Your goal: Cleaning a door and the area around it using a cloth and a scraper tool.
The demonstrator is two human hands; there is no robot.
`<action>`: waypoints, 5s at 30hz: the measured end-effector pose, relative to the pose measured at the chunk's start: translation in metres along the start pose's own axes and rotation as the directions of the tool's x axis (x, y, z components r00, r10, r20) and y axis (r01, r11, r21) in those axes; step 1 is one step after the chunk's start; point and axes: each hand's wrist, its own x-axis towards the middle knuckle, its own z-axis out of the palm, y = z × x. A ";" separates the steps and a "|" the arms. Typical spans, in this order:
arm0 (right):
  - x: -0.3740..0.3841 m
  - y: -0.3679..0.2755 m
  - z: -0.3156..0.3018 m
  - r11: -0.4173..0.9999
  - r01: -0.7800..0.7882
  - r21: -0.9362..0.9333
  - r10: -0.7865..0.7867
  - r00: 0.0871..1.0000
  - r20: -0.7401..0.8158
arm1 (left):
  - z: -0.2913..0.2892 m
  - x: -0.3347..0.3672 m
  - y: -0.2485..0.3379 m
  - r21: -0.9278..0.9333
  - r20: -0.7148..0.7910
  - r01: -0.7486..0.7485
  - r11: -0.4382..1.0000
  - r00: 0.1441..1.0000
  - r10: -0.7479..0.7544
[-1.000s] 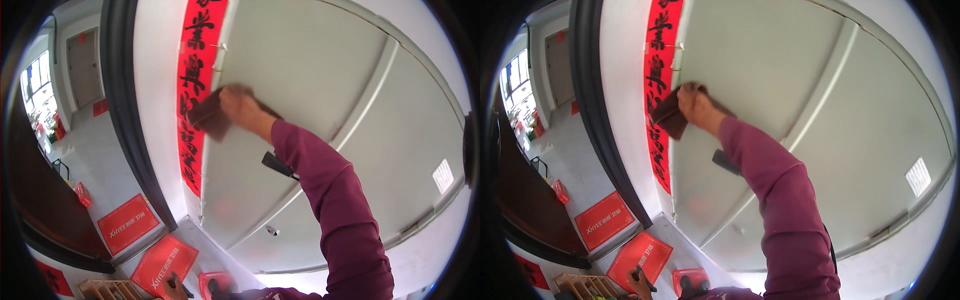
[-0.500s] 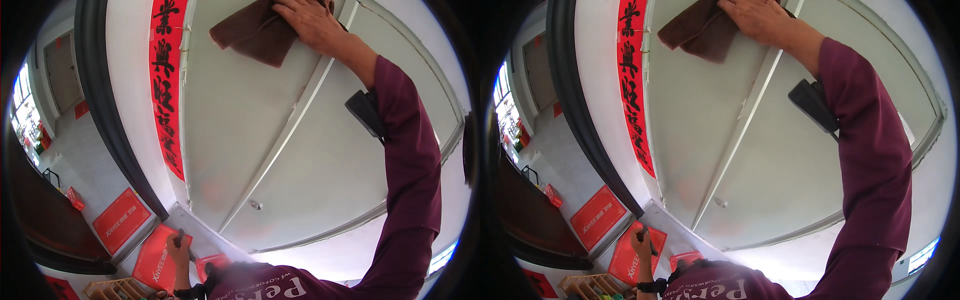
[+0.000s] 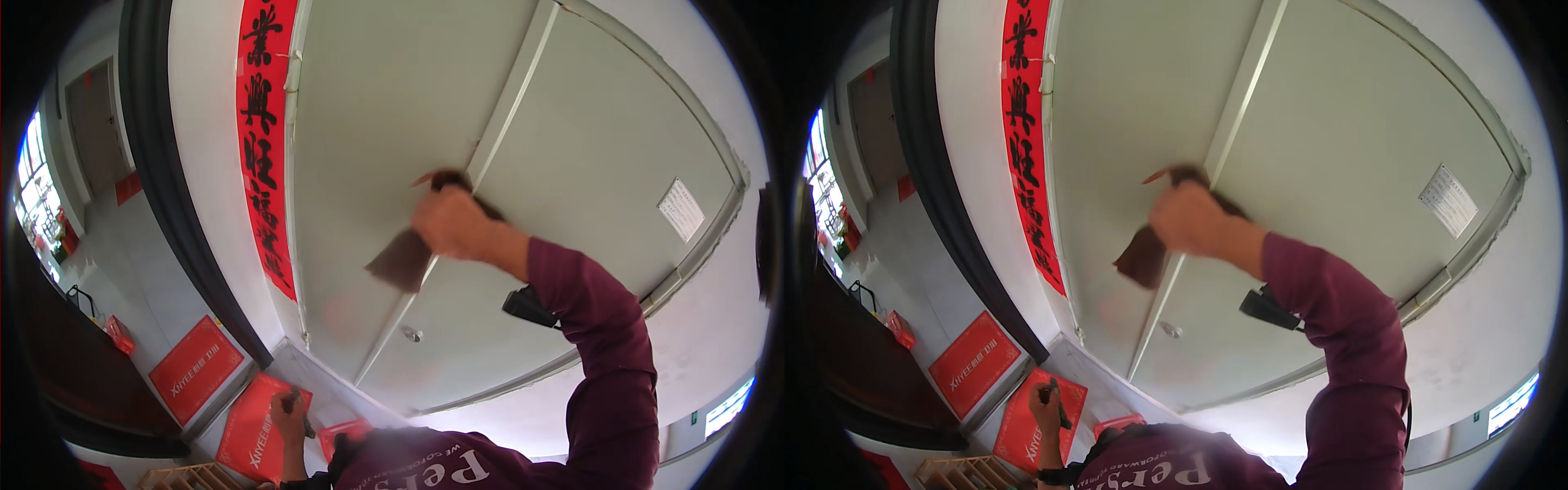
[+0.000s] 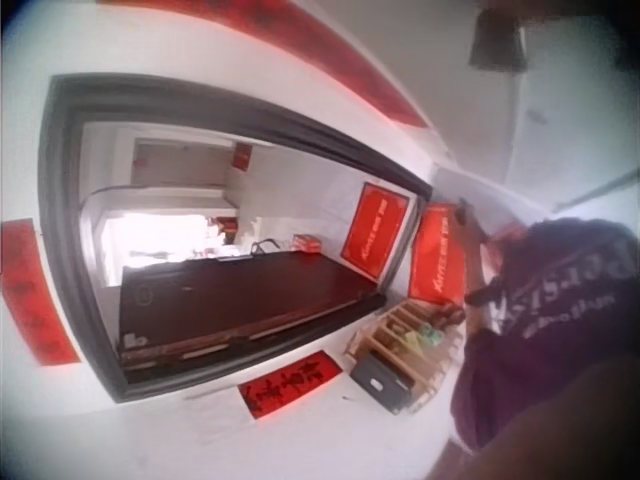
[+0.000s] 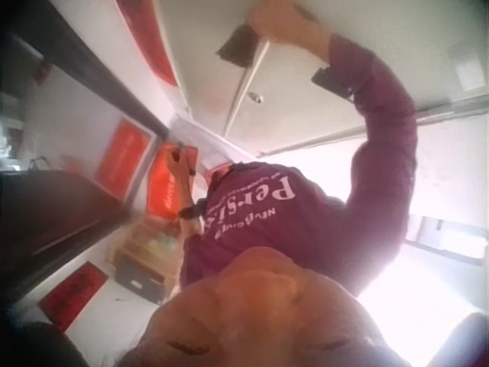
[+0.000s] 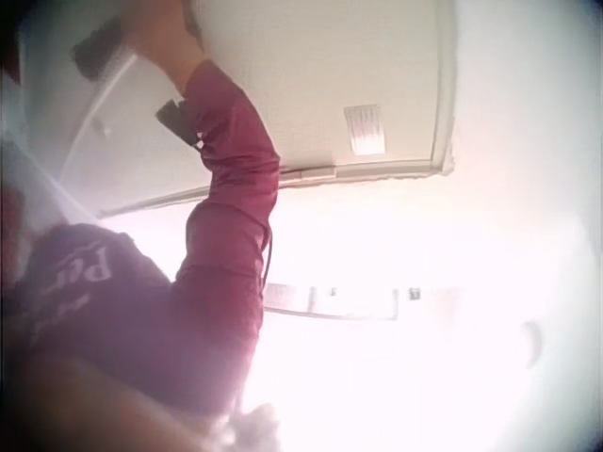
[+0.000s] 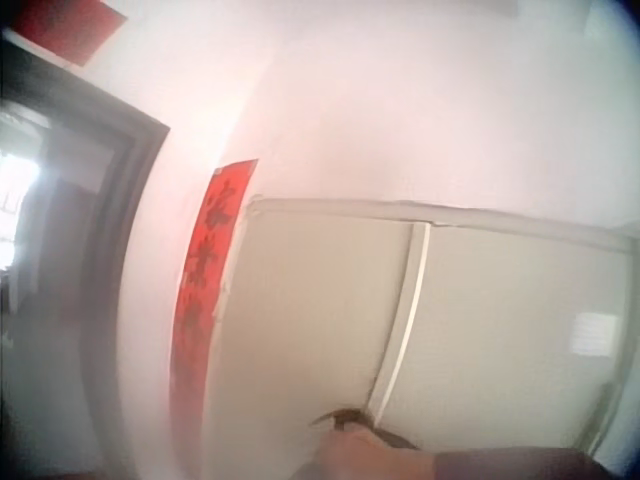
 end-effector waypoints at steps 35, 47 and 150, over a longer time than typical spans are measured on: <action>0.004 -0.155 0.257 0.776 0.436 0.455 -0.550 0.822 0.149 | -0.046 -0.134 -0.053 0.326 -0.310 0.201 0.924 0.946 -0.096; 0.203 0.012 0.136 0.960 0.137 -0.246 -0.161 0.984 -0.082 | -0.008 -0.076 -0.031 0.321 -0.191 0.020 0.947 0.981 0.044; -0.015 -0.004 -0.008 0.979 0.031 0.202 -0.055 0.992 0.112 | 0.245 0.308 0.198 0.049 -0.558 -0.670 0.741 0.597 0.576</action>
